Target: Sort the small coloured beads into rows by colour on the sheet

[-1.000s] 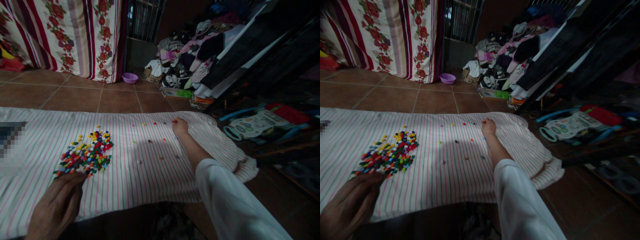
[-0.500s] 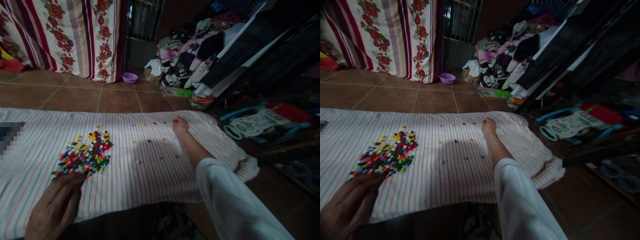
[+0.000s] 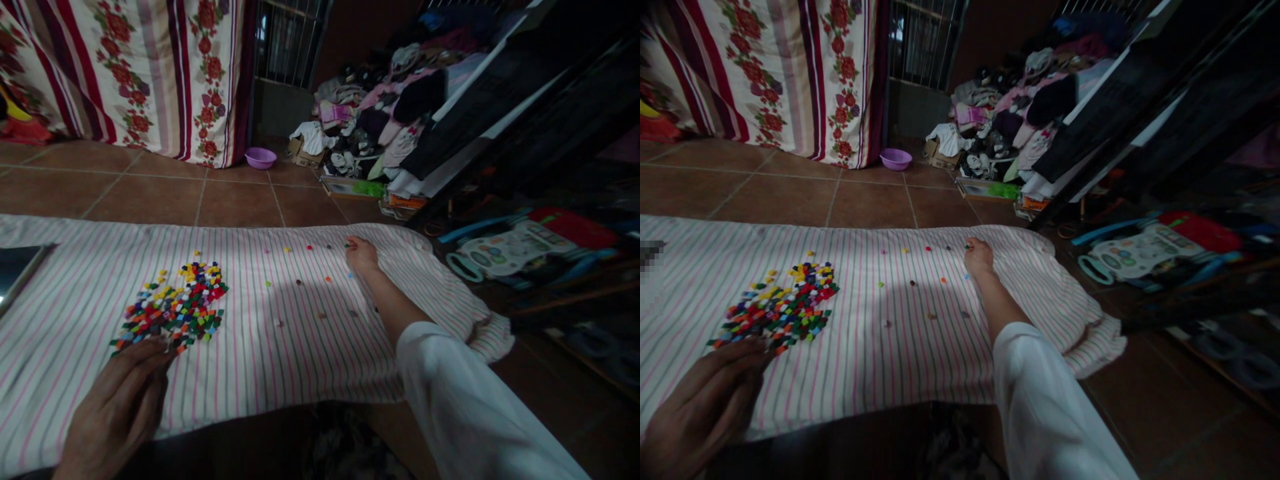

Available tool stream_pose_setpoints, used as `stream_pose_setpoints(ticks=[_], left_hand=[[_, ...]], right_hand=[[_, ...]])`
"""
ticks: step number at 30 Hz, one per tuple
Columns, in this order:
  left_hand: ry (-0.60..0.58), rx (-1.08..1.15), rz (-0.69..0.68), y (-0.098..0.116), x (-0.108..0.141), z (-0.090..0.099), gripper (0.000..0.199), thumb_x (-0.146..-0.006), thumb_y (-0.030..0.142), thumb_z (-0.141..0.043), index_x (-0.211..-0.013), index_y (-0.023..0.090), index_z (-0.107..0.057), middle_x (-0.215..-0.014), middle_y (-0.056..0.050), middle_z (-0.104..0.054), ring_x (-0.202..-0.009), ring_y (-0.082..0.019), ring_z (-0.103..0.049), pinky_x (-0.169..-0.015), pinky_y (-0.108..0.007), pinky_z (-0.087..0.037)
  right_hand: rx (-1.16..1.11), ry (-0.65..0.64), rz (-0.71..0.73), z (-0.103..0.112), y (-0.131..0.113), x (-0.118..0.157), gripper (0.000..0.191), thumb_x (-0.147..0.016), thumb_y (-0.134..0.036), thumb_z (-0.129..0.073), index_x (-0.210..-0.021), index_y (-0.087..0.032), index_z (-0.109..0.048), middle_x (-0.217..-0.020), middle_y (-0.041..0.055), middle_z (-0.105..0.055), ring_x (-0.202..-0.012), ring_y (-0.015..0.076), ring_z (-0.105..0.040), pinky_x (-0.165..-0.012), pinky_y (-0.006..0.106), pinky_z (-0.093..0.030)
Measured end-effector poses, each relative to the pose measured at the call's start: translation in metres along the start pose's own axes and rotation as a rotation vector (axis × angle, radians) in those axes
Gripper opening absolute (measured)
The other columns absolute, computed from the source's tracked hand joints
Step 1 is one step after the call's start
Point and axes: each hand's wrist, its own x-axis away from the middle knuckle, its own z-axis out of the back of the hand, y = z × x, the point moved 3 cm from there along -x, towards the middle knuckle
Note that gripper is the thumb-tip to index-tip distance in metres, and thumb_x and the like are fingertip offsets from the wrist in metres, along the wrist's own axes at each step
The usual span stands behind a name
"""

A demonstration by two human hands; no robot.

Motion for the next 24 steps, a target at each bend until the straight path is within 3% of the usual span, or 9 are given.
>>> stream_pose_setpoints(ticks=[6, 10, 14, 18, 21, 24], left_hand=[[0.05, -0.046, -0.031, 0.002, -0.004, 0.002, 0.018, -0.09, 0.02, -0.05, -0.105, 0.02, -0.059, -0.11, -0.01, -0.061, -0.107, -0.023, -0.059, -0.092, -0.039, -0.05], [0.056, -0.071, -0.069, -0.002, -0.001, -0.001, 0.016, -0.091, 0.022, -0.049, -0.102, 0.019, -0.06, -0.109, -0.009, -0.063, -0.114, -0.027, -0.055, -0.093, -0.044, -0.049], [0.054, -0.099, -0.073, -0.005, 0.0, -0.002, 0.017, -0.088, 0.02, -0.052, -0.102, 0.022, -0.062, -0.111, -0.007, -0.065, -0.118, -0.027, -0.054, -0.096, -0.045, -0.048], [0.078, -0.109, -0.062, -0.006, -0.001, 0.0, 0.016, -0.088, 0.021, -0.051, -0.1, 0.022, -0.062, -0.113, -0.008, -0.065, -0.118, -0.029, -0.055, -0.093, -0.045, -0.05], [0.093, -0.108, -0.039, -0.007, 0.002, 0.002, 0.018, -0.089, 0.023, -0.049, -0.103, 0.021, -0.06, -0.112, -0.01, -0.064, -0.111, -0.028, -0.057, -0.09, -0.046, -0.05], [0.074, -0.106, -0.019, -0.009, 0.007, 0.002, 0.021, -0.09, 0.026, -0.048, -0.106, 0.02, -0.06, -0.113, -0.011, -0.063, -0.104, -0.027, -0.058, -0.089, -0.048, -0.05]], right_hand=[[-0.146, 0.198, -0.067, 0.03, -0.02, 0.022, 0.034, -0.074, -0.016, -0.048, -0.098, -0.013, -0.071, -0.093, 0.0119, -0.064, -0.094, 0.0233, -0.06, -0.09, 0.037, -0.046], [-0.409, 0.224, 0.131, 0.041, -0.068, 0.069, 0.028, -0.075, -0.018, -0.047, -0.091, -0.017, -0.07, -0.095, 0.0102, -0.064, -0.094, 0.0218, -0.059, -0.088, 0.038, -0.049], [-0.676, 0.05, 0.274, 0.034, -0.131, 0.159, 0.02, -0.079, -0.023, -0.05, -0.088, -0.02, -0.068, -0.099, 0.0088, -0.064, -0.093, 0.0188, -0.06, -0.076, 0.031, -0.053], [-0.856, -0.222, 0.4, 0.034, -0.185, 0.251, 0.018, -0.081, -0.022, -0.053, -0.092, -0.021, -0.067, -0.102, 0.0073, -0.064, -0.094, 0.0161, -0.063, -0.072, 0.026, -0.054], [-0.842, -0.359, 0.358, 0.04, -0.204, 0.29, 0.022, -0.078, -0.015, -0.056, -0.097, -0.021, -0.068, -0.1, 0.004, -0.066, -0.084, 0.0125, -0.065, -0.074, 0.024, -0.054], [-0.728, -0.409, 0.325, 0.04, -0.207, 0.301, 0.025, -0.08, -0.013, -0.057, -0.101, -0.022, -0.068, -0.096, 0.0022, -0.068, -0.081, 0.0123, -0.066, -0.077, 0.024, -0.052]])
